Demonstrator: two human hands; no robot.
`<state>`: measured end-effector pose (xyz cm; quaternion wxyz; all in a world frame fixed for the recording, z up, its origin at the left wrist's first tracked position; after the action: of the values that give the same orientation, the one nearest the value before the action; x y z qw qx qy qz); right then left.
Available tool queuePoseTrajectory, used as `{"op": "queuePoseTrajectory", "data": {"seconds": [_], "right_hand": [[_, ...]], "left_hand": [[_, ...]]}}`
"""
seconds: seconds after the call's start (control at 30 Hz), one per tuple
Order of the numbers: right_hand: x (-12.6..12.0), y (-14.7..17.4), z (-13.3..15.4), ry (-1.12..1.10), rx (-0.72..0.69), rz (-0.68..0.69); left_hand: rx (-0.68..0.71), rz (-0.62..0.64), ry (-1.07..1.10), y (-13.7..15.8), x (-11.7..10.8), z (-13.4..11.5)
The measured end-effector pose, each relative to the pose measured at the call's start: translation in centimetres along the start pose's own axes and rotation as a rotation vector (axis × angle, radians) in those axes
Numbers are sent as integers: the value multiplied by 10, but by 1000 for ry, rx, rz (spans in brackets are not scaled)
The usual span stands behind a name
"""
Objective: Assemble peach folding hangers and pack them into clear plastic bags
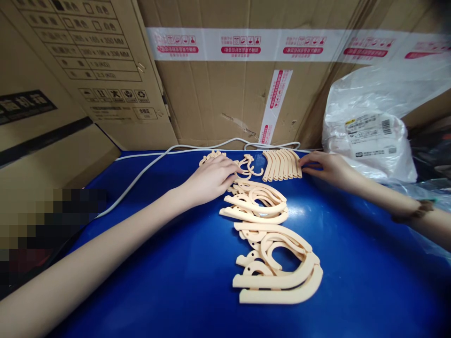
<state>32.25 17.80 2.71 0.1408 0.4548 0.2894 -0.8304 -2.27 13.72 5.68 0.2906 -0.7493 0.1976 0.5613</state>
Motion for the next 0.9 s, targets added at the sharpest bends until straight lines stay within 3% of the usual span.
{"op": "queuePoseTrajectory", "data": {"seconds": [0.33,0.43,0.57,0.7,0.9], "right_hand": [[-8,-3,19,68,-63,93],[-12,-7,46,200,-91,109],[-3,-9,103,269,-185,85],[20,-17,146,80,-193,96],[20,-50,151,-331,-53,-46]], "left_hand": [[-7,37,-19,4,3,-5],[-19,43,-3,6,4,-5],[-26,48,36,6,2,-4],[-51,44,337,-2,-6,-8],[-312,-21,962,-16,-20,-24]]}}
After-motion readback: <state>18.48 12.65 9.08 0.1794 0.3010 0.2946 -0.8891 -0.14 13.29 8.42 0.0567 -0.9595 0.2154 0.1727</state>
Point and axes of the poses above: each hand's wrist, its own y-axis away from the middle knuckle, its own x-axis out of the palm, z = x × y, the point moved 2 cm from there along -y, towards the middle knuckle, and after that the axes turned 7 degrees about -x, right-handed, at the moved point
